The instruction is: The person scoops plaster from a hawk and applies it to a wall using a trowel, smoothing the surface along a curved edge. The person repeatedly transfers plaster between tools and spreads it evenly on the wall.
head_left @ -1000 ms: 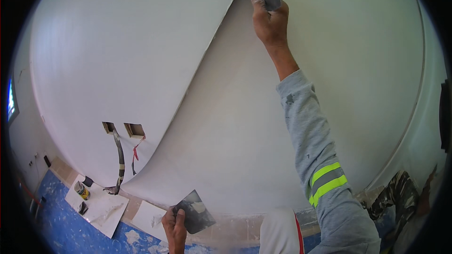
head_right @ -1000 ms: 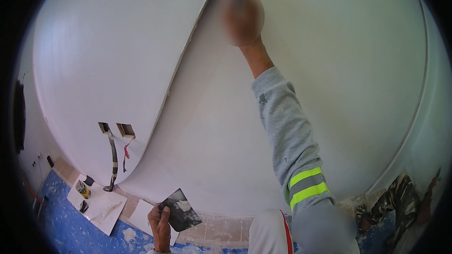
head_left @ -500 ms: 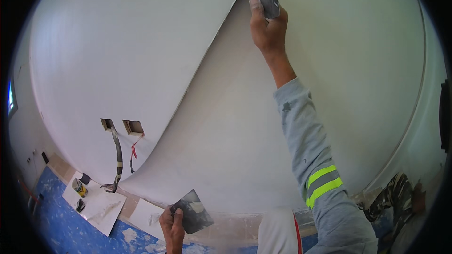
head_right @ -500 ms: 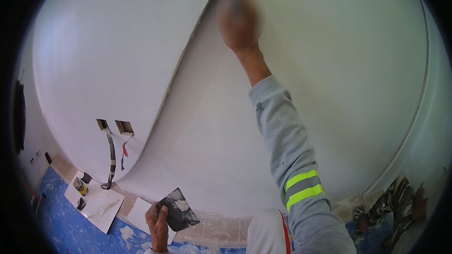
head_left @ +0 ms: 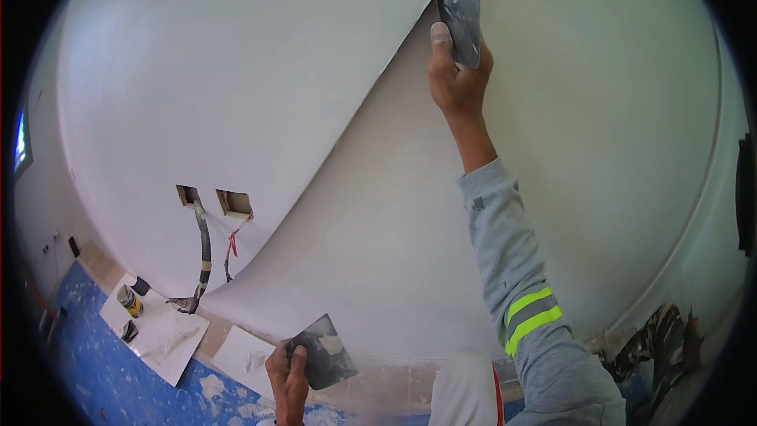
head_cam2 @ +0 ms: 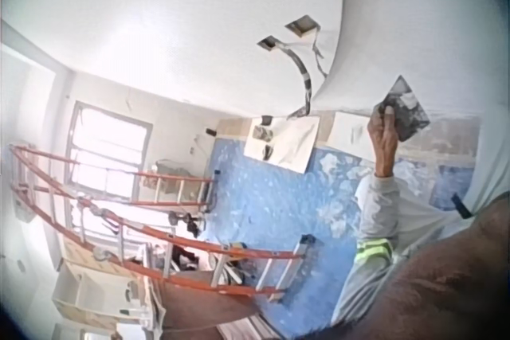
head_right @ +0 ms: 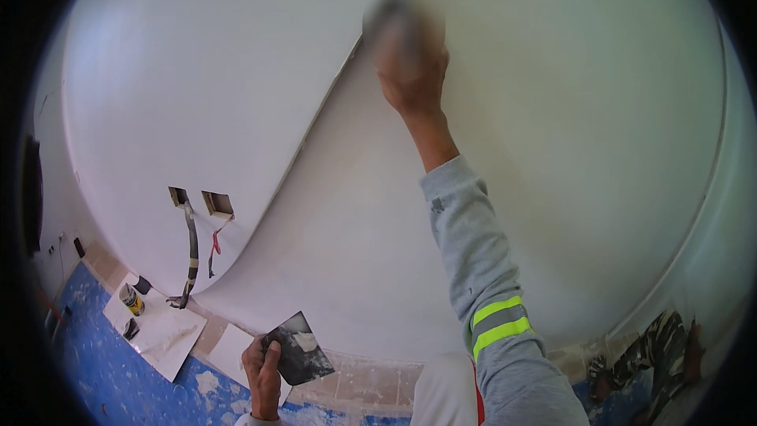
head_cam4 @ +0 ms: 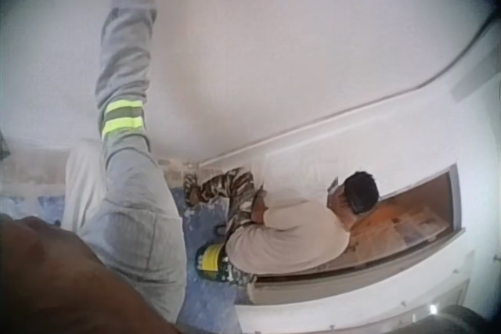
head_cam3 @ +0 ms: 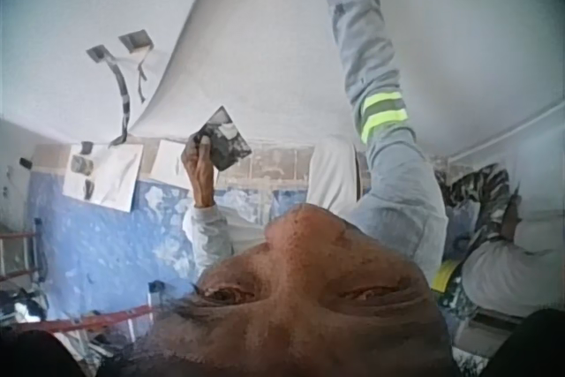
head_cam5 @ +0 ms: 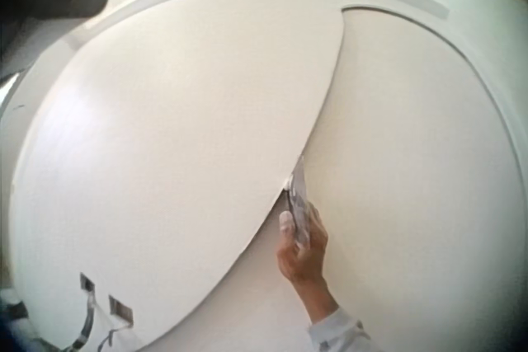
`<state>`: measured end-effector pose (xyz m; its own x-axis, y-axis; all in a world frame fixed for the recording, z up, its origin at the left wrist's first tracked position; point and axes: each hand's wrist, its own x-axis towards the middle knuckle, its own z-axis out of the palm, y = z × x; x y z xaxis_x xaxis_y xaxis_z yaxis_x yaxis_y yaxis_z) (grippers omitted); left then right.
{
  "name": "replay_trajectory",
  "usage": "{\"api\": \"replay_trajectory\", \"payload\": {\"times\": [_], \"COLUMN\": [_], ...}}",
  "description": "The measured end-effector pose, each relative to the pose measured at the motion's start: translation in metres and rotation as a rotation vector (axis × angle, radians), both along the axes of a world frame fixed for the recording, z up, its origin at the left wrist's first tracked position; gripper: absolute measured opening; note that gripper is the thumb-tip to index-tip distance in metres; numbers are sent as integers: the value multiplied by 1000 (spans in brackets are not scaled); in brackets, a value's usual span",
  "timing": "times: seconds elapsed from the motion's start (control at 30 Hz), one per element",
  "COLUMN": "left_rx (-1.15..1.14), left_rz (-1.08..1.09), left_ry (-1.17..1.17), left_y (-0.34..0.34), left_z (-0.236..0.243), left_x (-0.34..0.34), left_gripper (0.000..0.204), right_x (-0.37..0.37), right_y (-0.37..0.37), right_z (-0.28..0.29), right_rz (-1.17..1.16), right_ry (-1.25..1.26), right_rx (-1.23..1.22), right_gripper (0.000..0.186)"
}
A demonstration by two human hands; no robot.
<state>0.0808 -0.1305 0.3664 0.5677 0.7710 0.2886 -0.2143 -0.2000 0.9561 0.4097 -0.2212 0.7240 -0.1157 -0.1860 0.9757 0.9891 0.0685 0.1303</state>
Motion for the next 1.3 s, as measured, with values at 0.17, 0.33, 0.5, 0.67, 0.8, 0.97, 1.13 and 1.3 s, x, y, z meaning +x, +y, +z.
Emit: {"api": "replay_trajectory", "payload": {"times": [0.17,0.33,0.5,0.67,0.8,0.97,1.13,1.3], "left_rx": [-9,0,16,-12,-25,-27,-13,-21], "left_rz": [-7,35,42,28,39,35,45,50], "left_ry": [4,-7,-12,5,3,6,21,15], "left_y": [4,5,9,13,15,17,19,21], "left_z": [0,4,0,-4,-4,0,2,3], "left_x": [-3,-4,-3,-6,-7,-10,-12,-13], "left_gripper": [27,23,22,22,24,25,25,25], "right_x": [-3,-9,-12,-16,-19,-26,-25,-27], "right_y": [3,8,14,24,30,31,37,42], "right_z": [-10,-21,-33,-46,-56,-65,-80,-93], "right_rz": [-18,-23,-100,-38,-30,-86,-116,-112], "right_ry": [-28,-7,-19,38,49,49,26,16], "right_rx": [7,-16,11,-5,0,-27,-37,-53], "right_gripper": [35,36,37,37,38,41,43,44]}}
